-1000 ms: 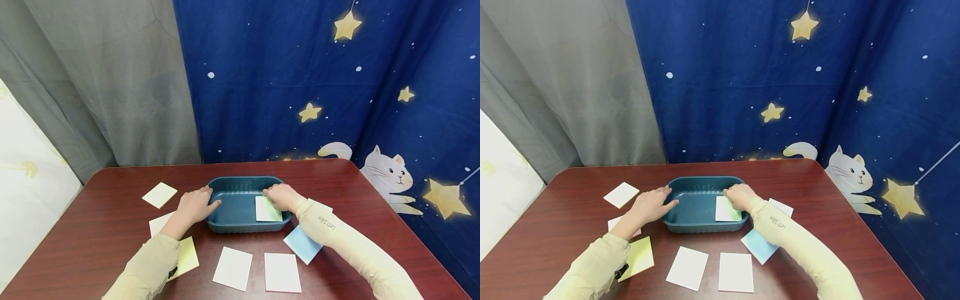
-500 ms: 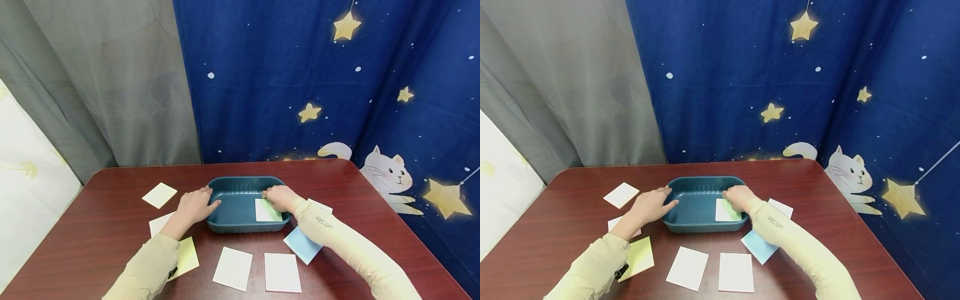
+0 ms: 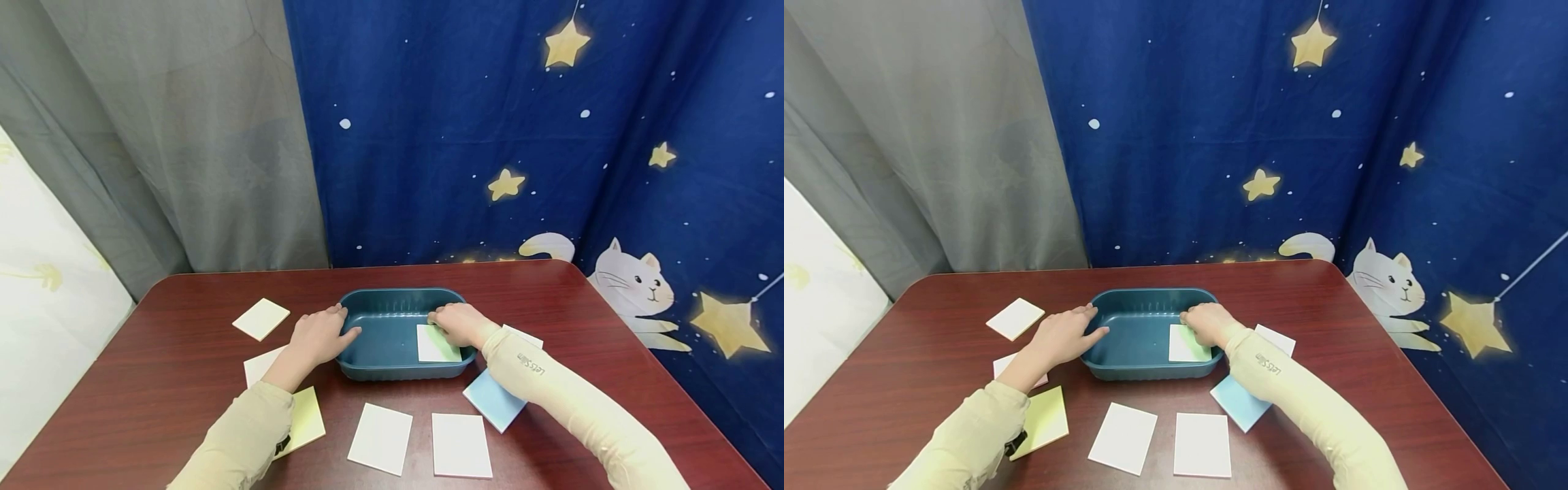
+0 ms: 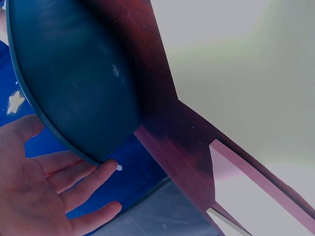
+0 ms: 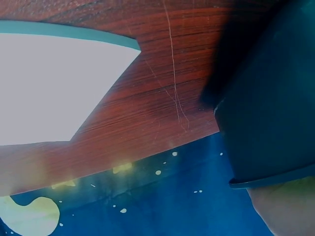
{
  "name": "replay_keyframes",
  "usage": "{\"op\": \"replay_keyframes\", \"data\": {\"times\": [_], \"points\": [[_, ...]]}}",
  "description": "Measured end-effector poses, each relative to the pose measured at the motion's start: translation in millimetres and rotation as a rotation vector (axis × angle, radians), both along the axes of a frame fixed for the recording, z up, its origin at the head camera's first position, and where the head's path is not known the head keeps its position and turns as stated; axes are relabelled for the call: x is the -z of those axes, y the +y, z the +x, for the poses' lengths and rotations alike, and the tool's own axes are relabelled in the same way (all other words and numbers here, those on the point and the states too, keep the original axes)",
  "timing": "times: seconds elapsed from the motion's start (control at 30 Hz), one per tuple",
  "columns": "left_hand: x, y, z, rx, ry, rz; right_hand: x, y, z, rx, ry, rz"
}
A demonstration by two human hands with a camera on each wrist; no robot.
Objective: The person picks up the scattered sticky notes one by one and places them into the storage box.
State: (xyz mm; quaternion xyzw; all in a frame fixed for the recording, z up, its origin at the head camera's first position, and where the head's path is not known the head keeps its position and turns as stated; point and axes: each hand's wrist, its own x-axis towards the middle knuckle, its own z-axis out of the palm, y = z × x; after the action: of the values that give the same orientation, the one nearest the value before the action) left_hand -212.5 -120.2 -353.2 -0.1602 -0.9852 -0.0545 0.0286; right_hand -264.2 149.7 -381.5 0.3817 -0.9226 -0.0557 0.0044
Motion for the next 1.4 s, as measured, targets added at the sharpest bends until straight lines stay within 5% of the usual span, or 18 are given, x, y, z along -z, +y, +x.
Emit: {"op": "replay_keyframes", "data": {"times": [0.63,1.4], "points": [[0.2,0,0.6,0.003,0.004,0.003,-18.6,9,0.8,-0.039,-0.036,-0.054],[-1.3,1,0.7,-0.006,-0.010,0.015,-54.7,32,11.3,-0.059,0.071,-0.117]]}}
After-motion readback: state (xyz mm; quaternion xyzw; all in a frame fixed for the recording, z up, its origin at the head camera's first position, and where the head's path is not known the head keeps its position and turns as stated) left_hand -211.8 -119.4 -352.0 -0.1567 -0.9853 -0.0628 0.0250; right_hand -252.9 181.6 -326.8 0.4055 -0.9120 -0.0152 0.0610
